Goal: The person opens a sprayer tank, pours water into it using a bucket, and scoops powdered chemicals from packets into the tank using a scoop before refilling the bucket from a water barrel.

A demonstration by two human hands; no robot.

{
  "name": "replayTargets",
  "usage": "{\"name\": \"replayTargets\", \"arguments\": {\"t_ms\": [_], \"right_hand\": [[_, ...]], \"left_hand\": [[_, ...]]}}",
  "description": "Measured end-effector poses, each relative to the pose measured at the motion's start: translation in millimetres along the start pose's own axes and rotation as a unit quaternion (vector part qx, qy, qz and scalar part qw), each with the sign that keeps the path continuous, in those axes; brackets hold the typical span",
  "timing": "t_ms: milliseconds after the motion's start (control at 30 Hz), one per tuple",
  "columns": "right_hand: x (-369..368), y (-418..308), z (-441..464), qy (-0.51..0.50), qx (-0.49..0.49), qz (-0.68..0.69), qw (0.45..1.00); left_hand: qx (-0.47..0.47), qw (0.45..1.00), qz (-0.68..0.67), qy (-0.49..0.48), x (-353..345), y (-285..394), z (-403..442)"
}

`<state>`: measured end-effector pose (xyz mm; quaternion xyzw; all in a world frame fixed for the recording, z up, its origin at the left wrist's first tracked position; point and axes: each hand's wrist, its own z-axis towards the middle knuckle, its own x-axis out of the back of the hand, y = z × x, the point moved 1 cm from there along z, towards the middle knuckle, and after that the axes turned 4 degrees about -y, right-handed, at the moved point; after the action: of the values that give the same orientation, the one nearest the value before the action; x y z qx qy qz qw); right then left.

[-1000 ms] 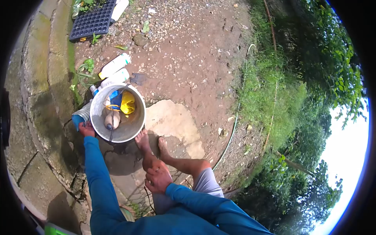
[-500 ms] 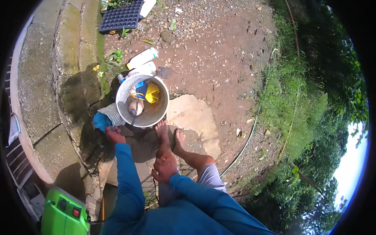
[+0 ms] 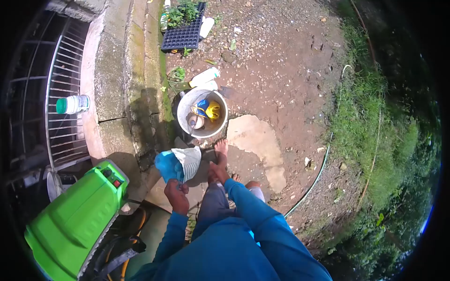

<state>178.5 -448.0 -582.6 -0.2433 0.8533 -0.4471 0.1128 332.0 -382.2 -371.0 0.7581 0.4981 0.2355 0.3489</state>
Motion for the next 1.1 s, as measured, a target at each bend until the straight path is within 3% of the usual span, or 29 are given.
{"name": "replayTargets", "arguments": {"t_ms": [33,100,167,200,233,267,333,467,533,667,733,767,800,867,900,933,1000,1067,1100], "right_hand": [[13,-17,-9,-0.081,-0.177,0.105,0.975],[18,-13,-24,-0.153,-0.347,0.22,0.899],[25,-47,-45,-0.174,-0.275,0.286,0.901],[29,-79,-68,-0.164,-0.211,0.337,0.903],[32,-72,-75,-0.194,-0.193,0.394,0.877],[35,-77,-86,-0.225,-0.178,0.449,0.846],[45,-105,-115,-0.173,-0.099,0.476,0.857],[37,-116,-162,-0.216,-0.095,0.539,0.808],[26,-131,-182,-0.199,-0.072,0.534,0.819],[21,-139,-224,-0.268,-0.093,0.445,0.85],[16,-137,-233,-0.315,-0.107,0.431,0.839],[12,-134,-235,-0.318,-0.106,0.435,0.836],[9,-135,-240,-0.324,-0.113,0.429,0.836],[4,-143,-250,-0.328,-0.154,0.425,0.829],[0,-147,-256,-0.345,-0.141,0.419,0.828],[-7,-150,-261,-0.35,-0.146,0.411,0.829],[-25,-153,-263,-0.335,-0.164,0.364,0.854],[-54,-148,-262,-0.342,-0.181,0.336,0.859],[-70,-148,-263,-0.36,-0.181,0.339,0.85]], "left_hand": [[-0.001,0.999,0.019,-0.049,-1,7,-23],[0.012,0.995,-0.008,-0.097,2,21,-70],[-0.006,0.991,-0.027,-0.13,6,27,-111],[0.049,0.985,-0.101,-0.13,7,33,-133],[0.105,0.97,-0.174,-0.13,10,37,-156],[0.093,0.971,-0.18,-0.131,16,42,-177],[0.106,0.958,-0.2,-0.177,23,51,-212],[0.114,0.942,-0.21,-0.234,45,71,-267],[0.101,0.953,-0.179,-0.222,58,82,-281],[0.182,0.952,-0.131,-0.207,100,111,-299],[0.224,0.928,-0.007,-0.296,125,123,-303],[0.163,0.938,0.027,-0.304,134,128,-311],[0.163,0.941,0.019,-0.297,144,138,-317],[0.053,0.889,0.283,-0.357,166,161,-320],[-0.037,0.862,0.389,-0.321,176,160,-318],[-0.036,0.868,0.381,-0.315,188,162,-317],[-0.289,0.762,0.5,-0.292,207,175,-316],[-0.307,0.749,0.519,-0.275,228,189,-318],[-0.312,0.717,0.558,-0.277,239,195,-315]]}}
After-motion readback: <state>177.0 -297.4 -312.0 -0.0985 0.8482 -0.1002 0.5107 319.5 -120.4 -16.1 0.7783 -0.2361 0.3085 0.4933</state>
